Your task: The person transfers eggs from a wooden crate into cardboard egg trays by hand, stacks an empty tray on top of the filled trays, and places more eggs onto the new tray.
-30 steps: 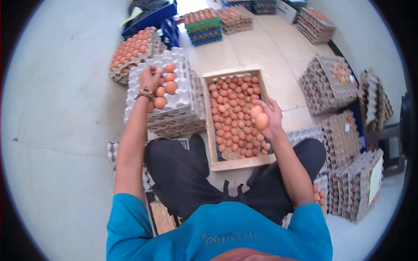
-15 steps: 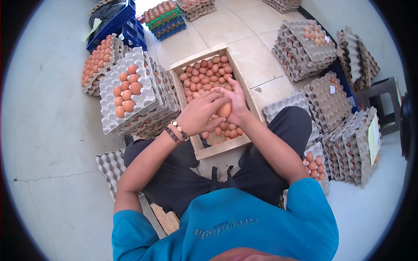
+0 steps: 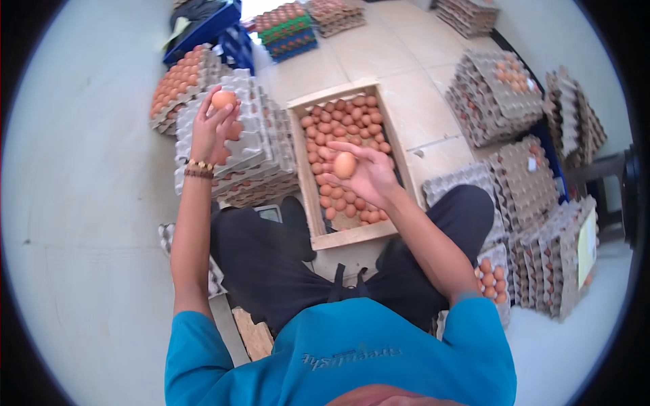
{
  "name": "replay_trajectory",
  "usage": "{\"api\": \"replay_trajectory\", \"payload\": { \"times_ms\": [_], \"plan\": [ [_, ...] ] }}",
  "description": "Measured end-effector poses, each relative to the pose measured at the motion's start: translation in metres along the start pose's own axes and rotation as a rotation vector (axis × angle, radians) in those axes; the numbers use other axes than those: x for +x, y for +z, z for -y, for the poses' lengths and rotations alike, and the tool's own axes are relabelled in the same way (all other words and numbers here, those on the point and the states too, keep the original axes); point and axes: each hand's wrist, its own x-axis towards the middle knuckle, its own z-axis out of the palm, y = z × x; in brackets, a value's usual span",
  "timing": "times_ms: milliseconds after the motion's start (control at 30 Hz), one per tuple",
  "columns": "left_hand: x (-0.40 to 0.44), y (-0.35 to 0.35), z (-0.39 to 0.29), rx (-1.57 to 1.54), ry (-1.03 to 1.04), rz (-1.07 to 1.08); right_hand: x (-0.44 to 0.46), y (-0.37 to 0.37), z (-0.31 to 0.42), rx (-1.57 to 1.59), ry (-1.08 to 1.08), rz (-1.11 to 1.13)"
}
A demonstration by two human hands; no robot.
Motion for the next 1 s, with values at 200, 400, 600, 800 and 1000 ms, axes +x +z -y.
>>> {"api": "replay_trajectory", "payload": {
  "times_ms": [200,400,600,800,1000],
  "plan": [
    [0.044,-0.096,0.0,0.102,0.059,-0.209,0.0,-0.006,-0.001,-0.112,-0.02,-0.012],
    [0.076,-0.138,0.021,0.957,0.26,-0.34,-0.002,-0.008,0.005,-0.145,-0.056,-0.093],
    [0.076,-0.158,0.034,1.349,0.138,-0.442,-0.001,-0.026,0.019,-0.117,-0.166,-0.178],
    [0.064,-0.148,0.038,1.285,0.13,-0.564,-0.028,-0.041,0.074,0.031,-0.491,-0.224],
    [0.054,-0.121,0.042,0.936,0.385,-0.354,-0.149,-0.028,0.132,-0.072,-1.003,-0.109]
  ]
}}
